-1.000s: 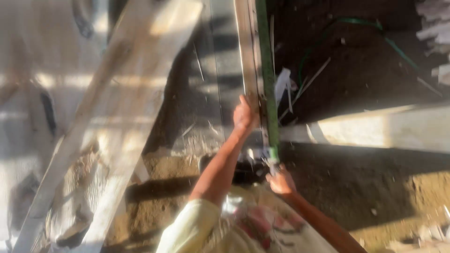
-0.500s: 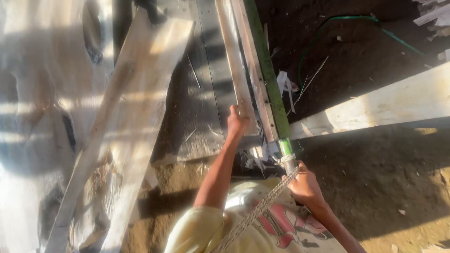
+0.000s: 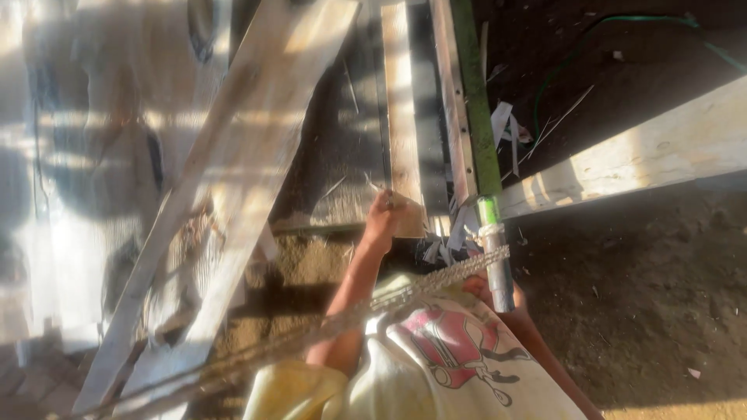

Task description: Picking up thin wood veneer sheets and feeding them into a machine.

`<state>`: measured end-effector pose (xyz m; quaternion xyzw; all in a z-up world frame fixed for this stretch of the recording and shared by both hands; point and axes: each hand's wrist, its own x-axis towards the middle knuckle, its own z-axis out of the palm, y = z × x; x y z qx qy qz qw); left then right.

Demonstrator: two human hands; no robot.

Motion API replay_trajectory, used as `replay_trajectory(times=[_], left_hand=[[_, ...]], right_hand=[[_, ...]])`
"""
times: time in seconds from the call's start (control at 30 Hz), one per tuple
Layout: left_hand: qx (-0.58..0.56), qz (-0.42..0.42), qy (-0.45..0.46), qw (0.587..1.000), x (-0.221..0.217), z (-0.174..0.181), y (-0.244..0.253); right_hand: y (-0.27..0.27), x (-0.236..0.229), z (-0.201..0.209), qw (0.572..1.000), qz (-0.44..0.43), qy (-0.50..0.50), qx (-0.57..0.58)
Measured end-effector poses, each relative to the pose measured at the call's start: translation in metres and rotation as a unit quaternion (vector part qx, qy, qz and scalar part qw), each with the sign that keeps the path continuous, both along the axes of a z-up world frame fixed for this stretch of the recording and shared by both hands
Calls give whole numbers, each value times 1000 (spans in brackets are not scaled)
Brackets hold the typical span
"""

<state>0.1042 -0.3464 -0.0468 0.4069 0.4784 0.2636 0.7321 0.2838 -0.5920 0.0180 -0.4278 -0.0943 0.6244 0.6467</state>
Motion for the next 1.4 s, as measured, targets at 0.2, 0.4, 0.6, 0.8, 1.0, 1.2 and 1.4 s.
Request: replay_trajectory(times=[0.2,0.4,0.6,0.8,1.0,1.2,1.4], left_hand=[[41,-9,13,999,-8,3,-42],[-57,-9,-40,998,-9,31,-66],[-57,-111,77,989,-4,39,-73],[56,-59,-93,992,-35,-100,-90],[26,13,84,996,-35,-18,-97],[118,-34,59,991,-64,-19,-97],[-9,5,7,1000,-121,88,-92]], right_hand=[[27,-7,-150,983,124,-134,15],[38,-12,-162,913,58,-377,145],[42,-12,-168,952,-6,-261,162],[31,12,-189,984,-20,-126,123],[49,-29,-103,801,167,-559,-131],[79,-60,-83,960,64,-271,34],[116,-86,9,895,175,-410,8]])
